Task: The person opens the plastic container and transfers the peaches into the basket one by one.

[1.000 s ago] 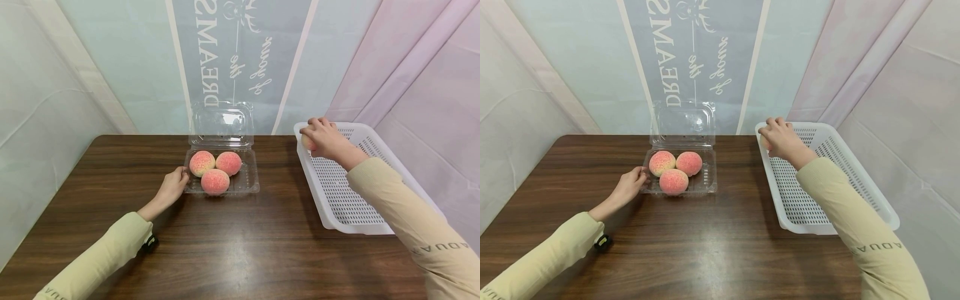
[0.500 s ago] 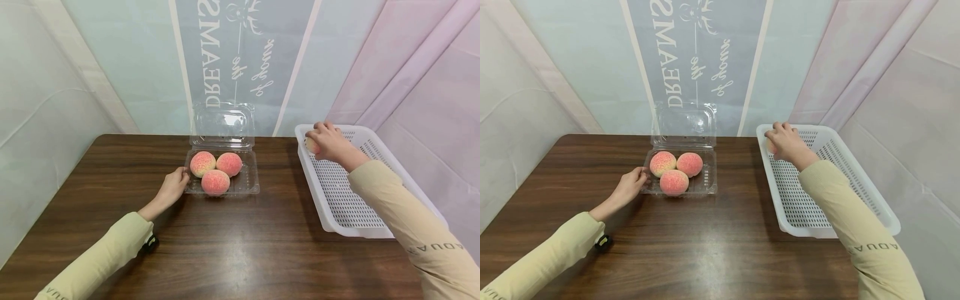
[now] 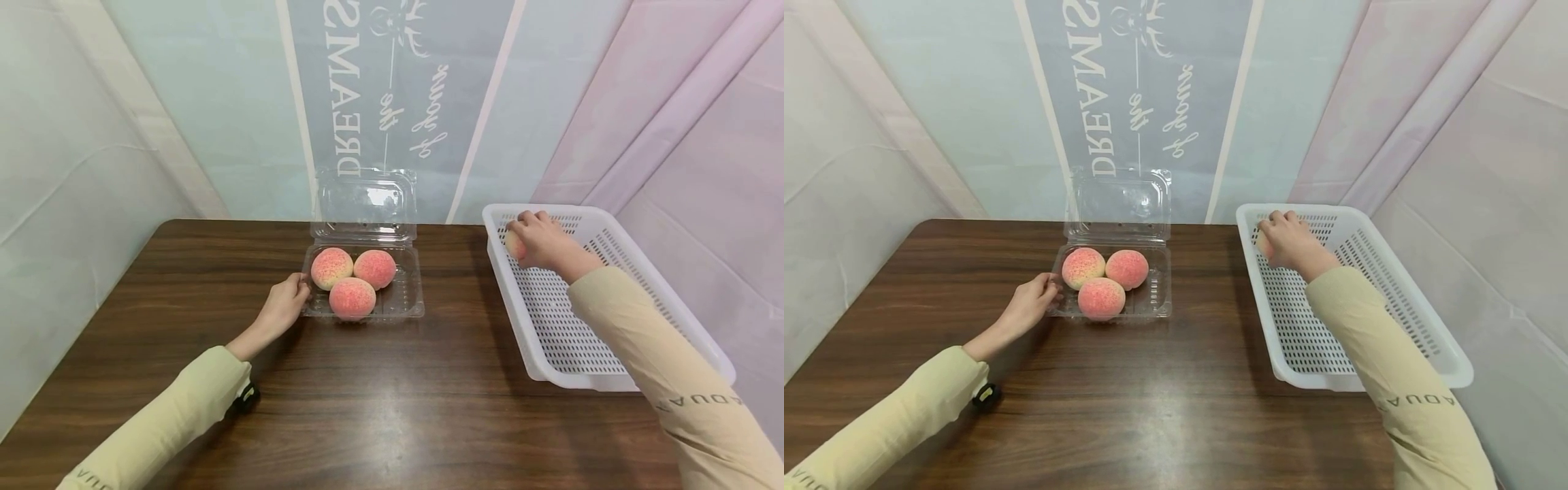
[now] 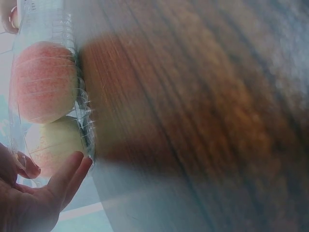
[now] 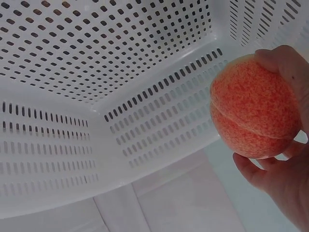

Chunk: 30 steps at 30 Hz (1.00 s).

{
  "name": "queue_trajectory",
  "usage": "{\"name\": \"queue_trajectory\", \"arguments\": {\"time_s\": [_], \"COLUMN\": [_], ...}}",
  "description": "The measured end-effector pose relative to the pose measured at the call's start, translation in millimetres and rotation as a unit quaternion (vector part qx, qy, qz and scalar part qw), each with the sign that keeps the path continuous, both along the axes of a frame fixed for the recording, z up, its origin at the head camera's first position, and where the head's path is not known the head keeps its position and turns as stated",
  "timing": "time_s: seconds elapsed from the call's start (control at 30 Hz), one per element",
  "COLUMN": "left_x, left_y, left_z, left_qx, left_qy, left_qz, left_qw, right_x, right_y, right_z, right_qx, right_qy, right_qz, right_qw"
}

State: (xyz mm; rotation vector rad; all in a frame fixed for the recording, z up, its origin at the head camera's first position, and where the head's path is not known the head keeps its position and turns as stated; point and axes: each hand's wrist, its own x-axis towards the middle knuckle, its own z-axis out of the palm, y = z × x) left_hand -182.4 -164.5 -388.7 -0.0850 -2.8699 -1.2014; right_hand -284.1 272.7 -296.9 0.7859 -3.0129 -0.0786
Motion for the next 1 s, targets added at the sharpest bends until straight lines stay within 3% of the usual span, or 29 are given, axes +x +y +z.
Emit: {"name": "queue_trajectory", "arguments": {"time_s": [0.5, 1.0], "left_x": [1.9, 0.6], "left_y": [-1.4, -0.4], "left_z": [0.5, 1.9], "left_qx": [0.005, 0.008], "left_qy": [0.0, -0.008], "left_qz": [-0.001, 0.001], "left_qw": [1.0, 0.9999], "right_x": [-2.9, -9.9], "right_y": [-1, 1], "right_z": [-14.7, -27.2], "right_qx": [0.007, 0.015], "right_qy": [-0.052, -0.071], "right_qz": [-0.006, 0.004], "right_qw": [0.9986, 0.9973]}}
